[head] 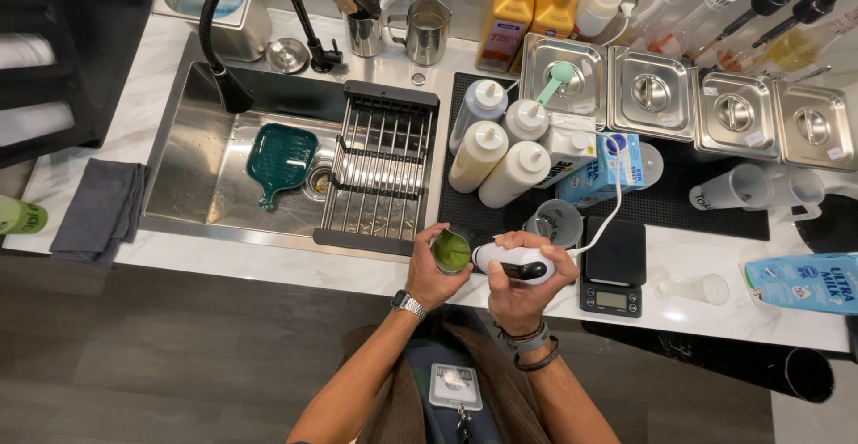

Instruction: Preparing a matcha latte by weighing powder, adding water, frothing, adding milk, and frothing again.

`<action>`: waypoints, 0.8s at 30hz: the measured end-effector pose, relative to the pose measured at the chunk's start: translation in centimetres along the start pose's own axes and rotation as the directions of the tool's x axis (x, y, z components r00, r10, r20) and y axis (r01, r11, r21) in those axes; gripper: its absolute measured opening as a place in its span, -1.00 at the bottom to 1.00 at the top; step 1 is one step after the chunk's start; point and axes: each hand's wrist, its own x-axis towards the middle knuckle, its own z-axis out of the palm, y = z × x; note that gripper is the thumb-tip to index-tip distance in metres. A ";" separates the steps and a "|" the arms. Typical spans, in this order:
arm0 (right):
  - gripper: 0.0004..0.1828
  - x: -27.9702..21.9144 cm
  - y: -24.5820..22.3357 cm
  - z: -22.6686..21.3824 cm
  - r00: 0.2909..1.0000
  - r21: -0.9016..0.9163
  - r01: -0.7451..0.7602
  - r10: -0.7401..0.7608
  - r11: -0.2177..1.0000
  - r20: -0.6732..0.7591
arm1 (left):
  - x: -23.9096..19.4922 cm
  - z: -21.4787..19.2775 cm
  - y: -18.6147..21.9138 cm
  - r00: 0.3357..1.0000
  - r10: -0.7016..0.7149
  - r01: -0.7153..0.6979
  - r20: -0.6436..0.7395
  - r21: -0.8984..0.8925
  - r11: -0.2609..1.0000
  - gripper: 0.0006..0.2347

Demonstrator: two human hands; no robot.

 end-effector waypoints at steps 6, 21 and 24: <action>-0.40 0.1 -0.2 0.2 1.000 0.024 0.013 -0.013 1.000 -0.011 | 0.0 -0.2 -0.1 1.000 -0.018 0.018 0.005 -0.047 0.999 -0.33; -0.41 0.0 -0.3 0.4 1.000 0.032 0.022 -0.022 0.999 -0.018 | -0.2 -0.4 -0.1 0.999 -0.042 0.044 0.030 -0.079 0.996 -0.33; -0.40 -0.1 -0.2 0.4 1.000 0.035 0.015 -0.014 0.999 -0.015 | -0.1 -0.4 0.0 0.999 -0.041 0.043 0.029 -0.074 0.996 -0.33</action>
